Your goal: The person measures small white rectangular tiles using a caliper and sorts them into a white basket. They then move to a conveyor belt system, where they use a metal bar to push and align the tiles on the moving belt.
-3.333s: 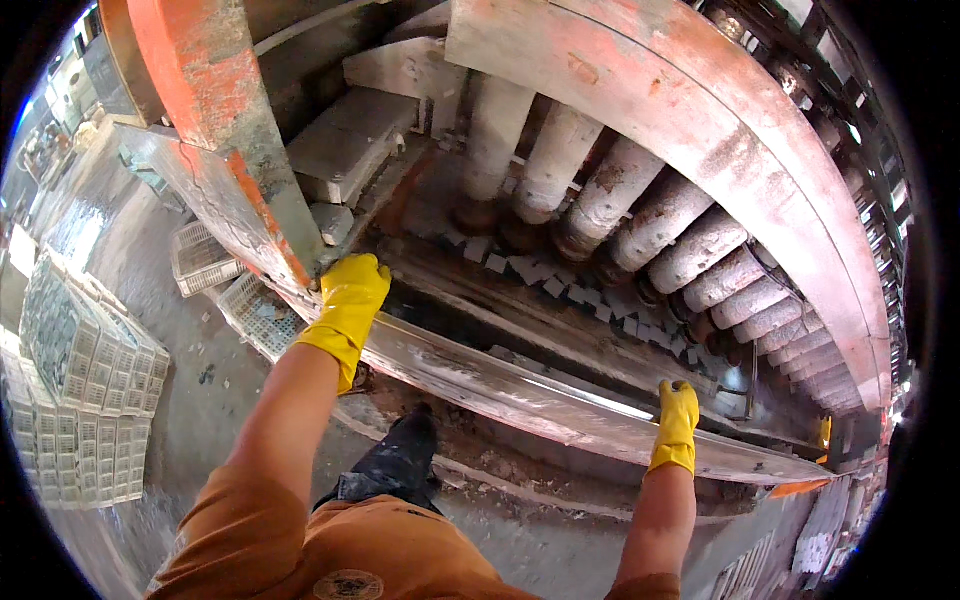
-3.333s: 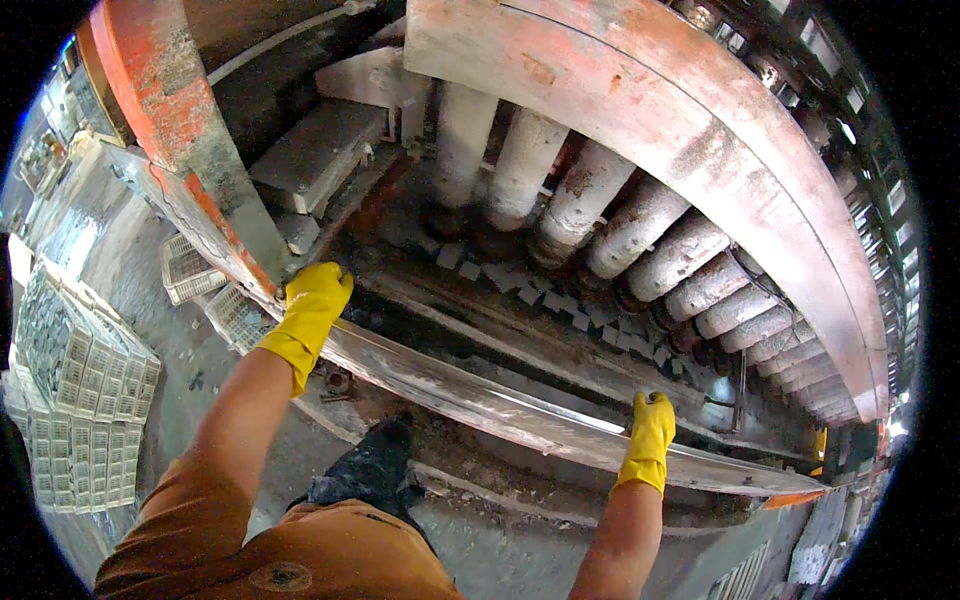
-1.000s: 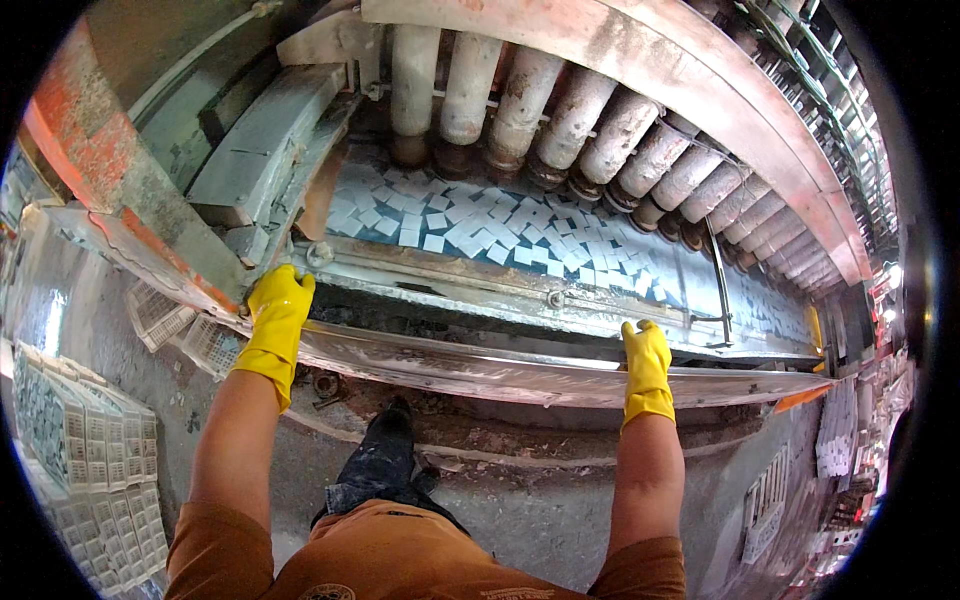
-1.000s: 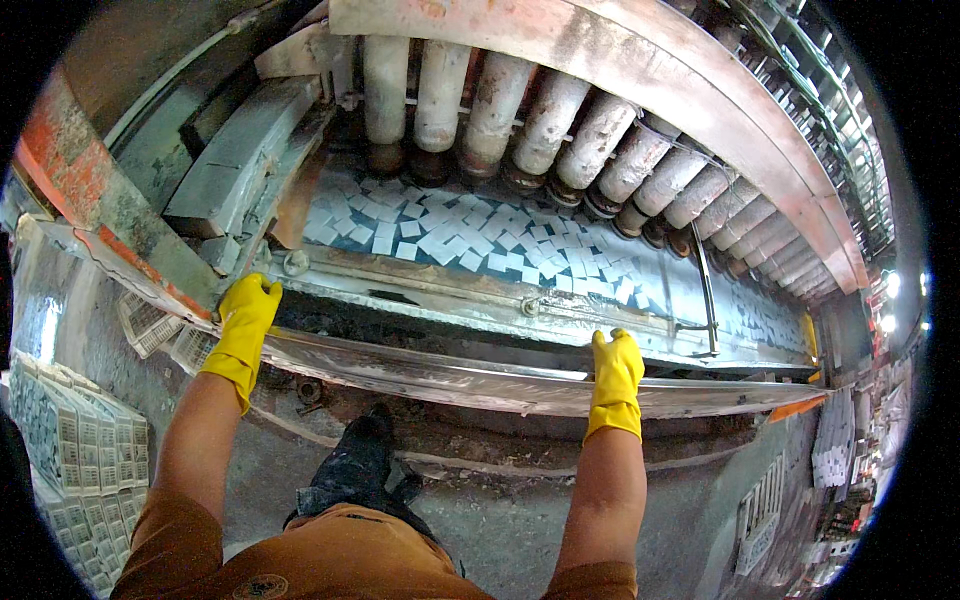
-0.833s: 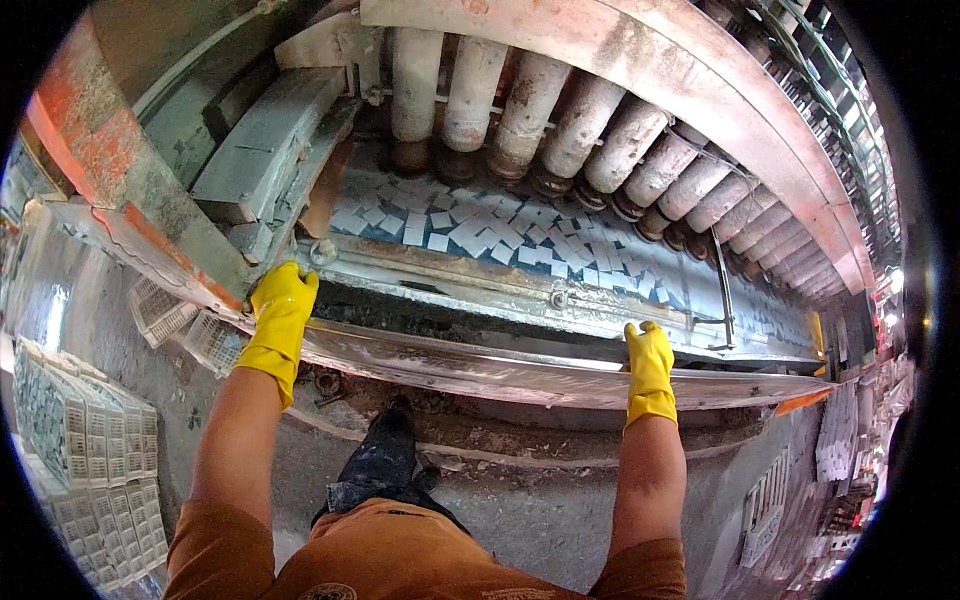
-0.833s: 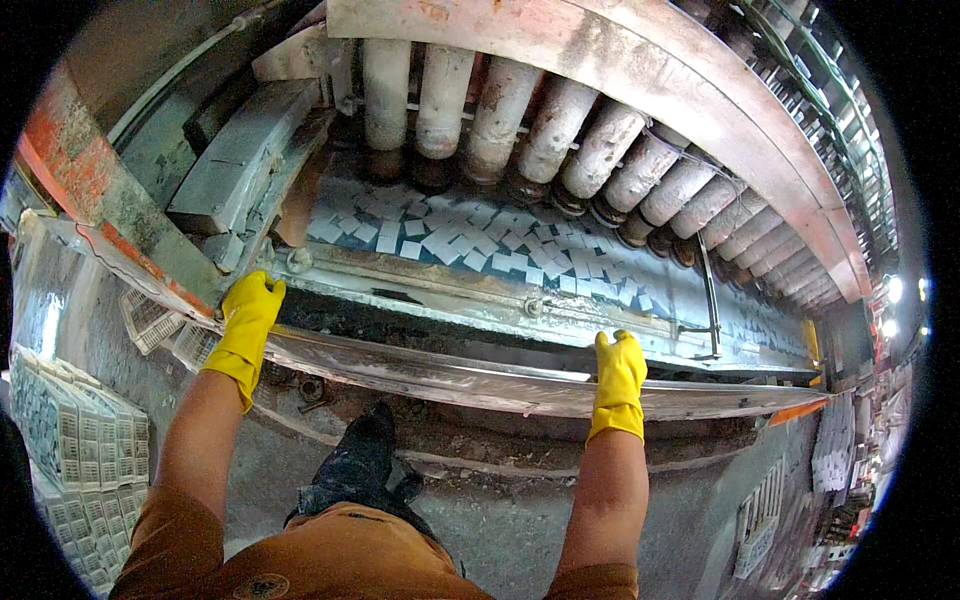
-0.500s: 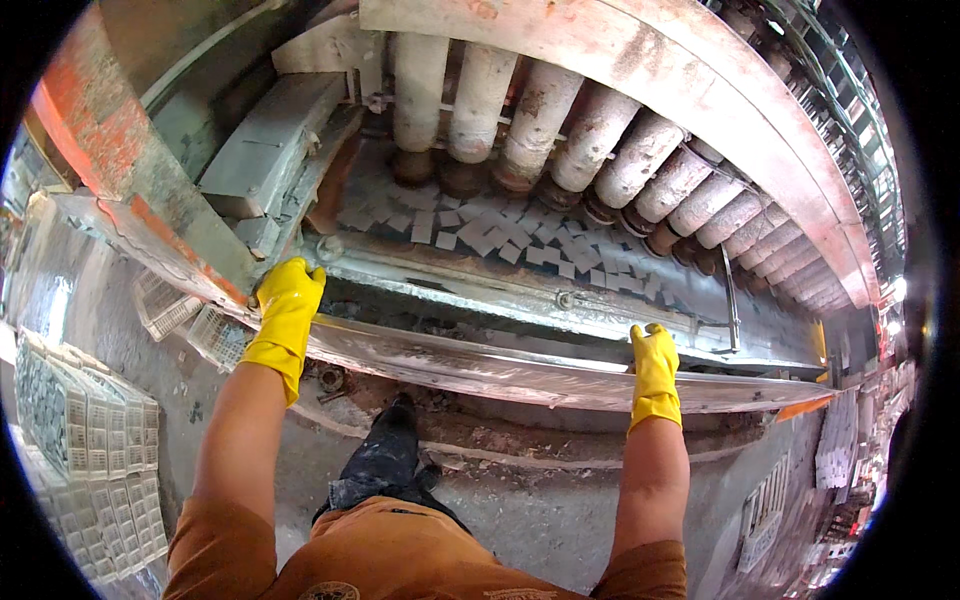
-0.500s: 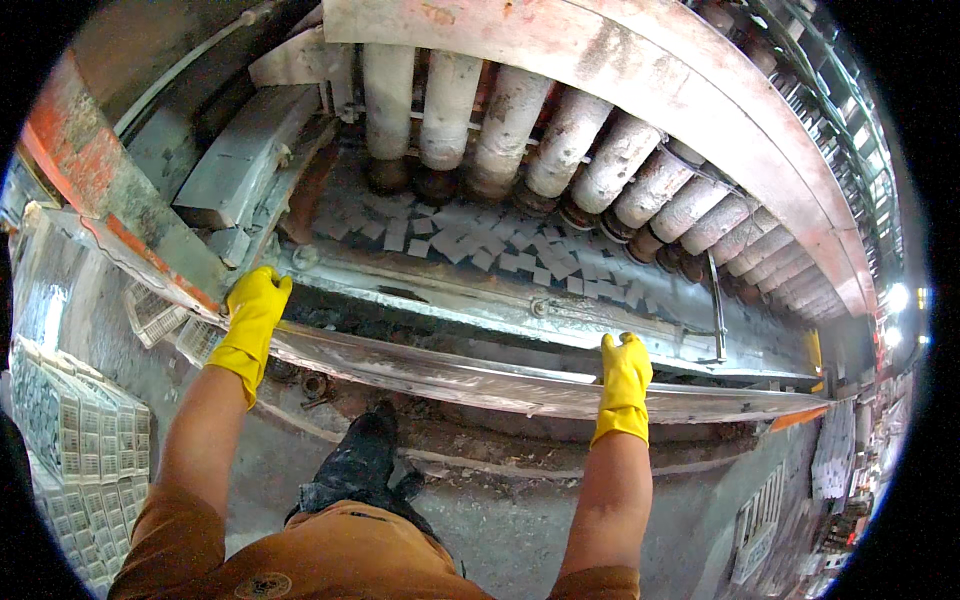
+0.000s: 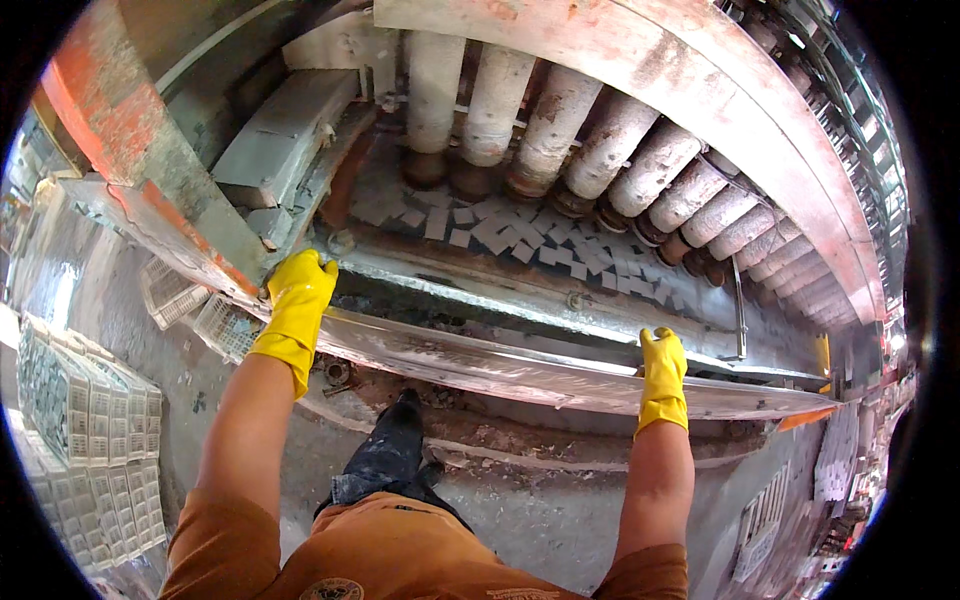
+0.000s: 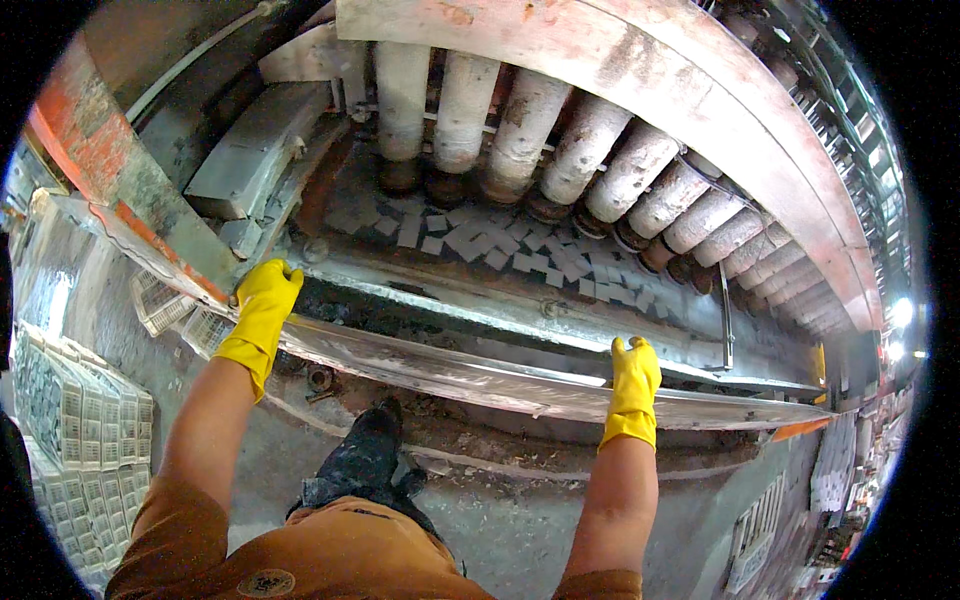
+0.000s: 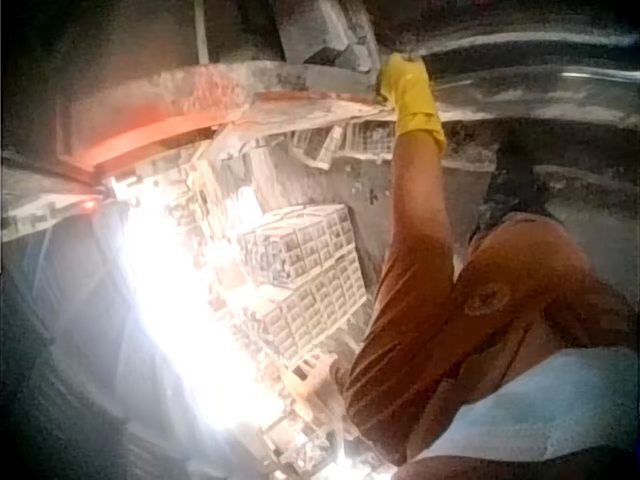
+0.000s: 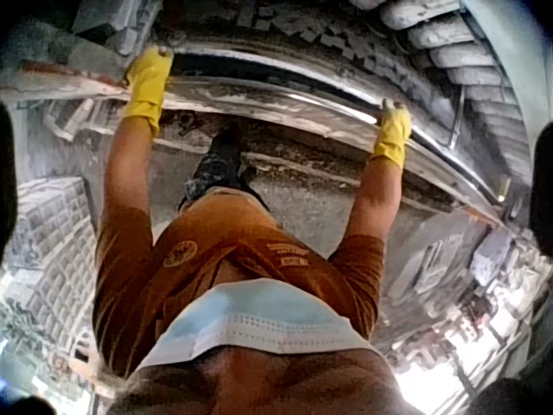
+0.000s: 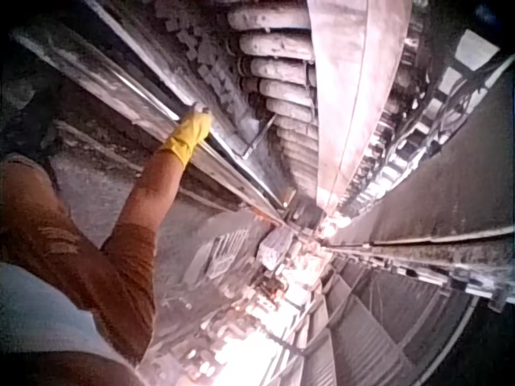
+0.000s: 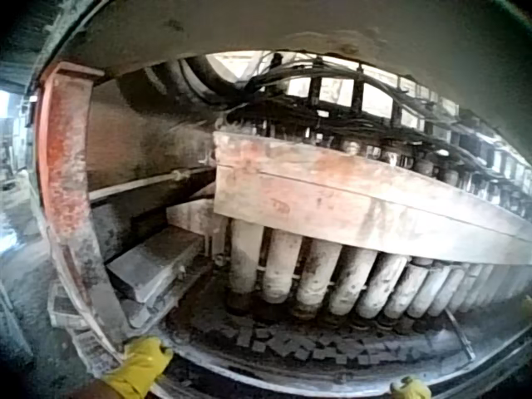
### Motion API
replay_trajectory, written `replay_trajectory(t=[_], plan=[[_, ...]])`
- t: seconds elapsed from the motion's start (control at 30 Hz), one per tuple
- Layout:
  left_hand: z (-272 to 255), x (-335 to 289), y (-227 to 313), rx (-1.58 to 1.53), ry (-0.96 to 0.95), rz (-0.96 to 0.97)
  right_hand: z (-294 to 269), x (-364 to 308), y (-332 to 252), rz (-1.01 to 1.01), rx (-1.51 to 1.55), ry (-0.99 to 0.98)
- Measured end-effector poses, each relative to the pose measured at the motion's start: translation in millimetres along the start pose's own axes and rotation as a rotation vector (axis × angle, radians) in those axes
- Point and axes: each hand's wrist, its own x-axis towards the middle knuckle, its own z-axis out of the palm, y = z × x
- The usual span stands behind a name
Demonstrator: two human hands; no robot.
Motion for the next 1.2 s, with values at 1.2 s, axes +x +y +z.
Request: replay_trajectory(t=[1.2], plan=[[-8.7, 70.1, 59.2, 0.011, 0.050, 0.009, -14.1, 93.3, -60.5, -0.177, -0.118, 0.044]])
